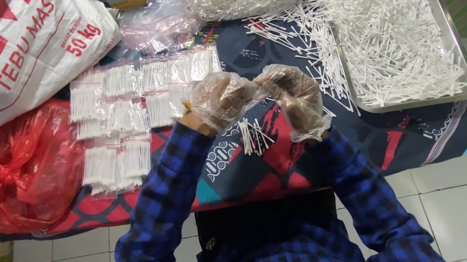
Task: The person, wearing gloves, gathers cotton swabs from a tray and organizes them into bundles before placing each bundle into a small plastic bag.
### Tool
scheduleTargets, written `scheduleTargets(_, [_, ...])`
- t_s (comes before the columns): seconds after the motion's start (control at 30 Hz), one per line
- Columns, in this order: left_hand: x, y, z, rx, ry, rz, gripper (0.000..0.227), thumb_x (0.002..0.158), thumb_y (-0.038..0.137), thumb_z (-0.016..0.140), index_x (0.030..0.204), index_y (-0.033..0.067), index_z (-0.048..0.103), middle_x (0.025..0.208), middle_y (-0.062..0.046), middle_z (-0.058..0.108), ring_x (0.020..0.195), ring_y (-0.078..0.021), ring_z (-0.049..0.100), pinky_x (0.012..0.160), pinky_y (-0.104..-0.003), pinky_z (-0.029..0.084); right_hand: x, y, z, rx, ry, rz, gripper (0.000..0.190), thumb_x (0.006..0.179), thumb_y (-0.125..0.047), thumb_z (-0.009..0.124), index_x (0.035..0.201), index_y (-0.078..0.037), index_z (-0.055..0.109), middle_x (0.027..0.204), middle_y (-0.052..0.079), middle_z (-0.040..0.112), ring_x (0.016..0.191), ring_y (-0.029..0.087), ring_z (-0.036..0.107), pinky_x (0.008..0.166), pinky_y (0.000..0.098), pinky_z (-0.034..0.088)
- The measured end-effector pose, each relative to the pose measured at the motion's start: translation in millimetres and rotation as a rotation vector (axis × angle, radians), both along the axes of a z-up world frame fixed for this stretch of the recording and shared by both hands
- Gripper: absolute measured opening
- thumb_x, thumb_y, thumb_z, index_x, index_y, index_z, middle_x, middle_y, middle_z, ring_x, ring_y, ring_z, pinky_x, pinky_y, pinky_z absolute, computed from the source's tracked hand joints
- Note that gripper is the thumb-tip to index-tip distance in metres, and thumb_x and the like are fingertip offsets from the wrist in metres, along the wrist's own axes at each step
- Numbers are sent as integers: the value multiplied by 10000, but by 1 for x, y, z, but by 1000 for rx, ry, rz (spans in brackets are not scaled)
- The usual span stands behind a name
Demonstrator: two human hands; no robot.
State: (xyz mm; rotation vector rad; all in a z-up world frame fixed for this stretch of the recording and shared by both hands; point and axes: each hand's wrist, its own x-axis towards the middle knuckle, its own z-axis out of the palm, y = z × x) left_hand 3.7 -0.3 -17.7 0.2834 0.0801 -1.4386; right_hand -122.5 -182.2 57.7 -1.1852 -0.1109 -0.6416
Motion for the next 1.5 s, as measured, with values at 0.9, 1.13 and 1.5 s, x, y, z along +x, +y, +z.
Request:
scheduleTargets(0.9, [0,8,-8,385,-1527,416,424,1051,136,564,1440,-24,511,1328,-101,603,1287,-5,544,1246,-163,194,-3,-16,-30,-1286,-267,-661,169,914,-145,766,1081,-142,795,1141,39,785,1072,216,740,1114,417,473])
scheduleTargets(1.13, [-13,11,-8,407,-1611,586,471,1033,190,598,1452,-4,507,1381,-127,585,1327,-72,526,1263,-199,209,-17,-23,-25,-1289,-161,-625,218,955,-240,717,1139,-135,768,1098,60,763,1017,253,728,983,411,527])
scheduleTargets(1.5, [-18,27,-7,440,-1742,888,552,1004,277,653,1473,28,499,1466,-169,557,1390,-179,498,1289,-258,234,-42,27,-19,-1543,575,-29,432,866,-502,675,903,-74,624,815,186,688,796,448,708,684,536,572])
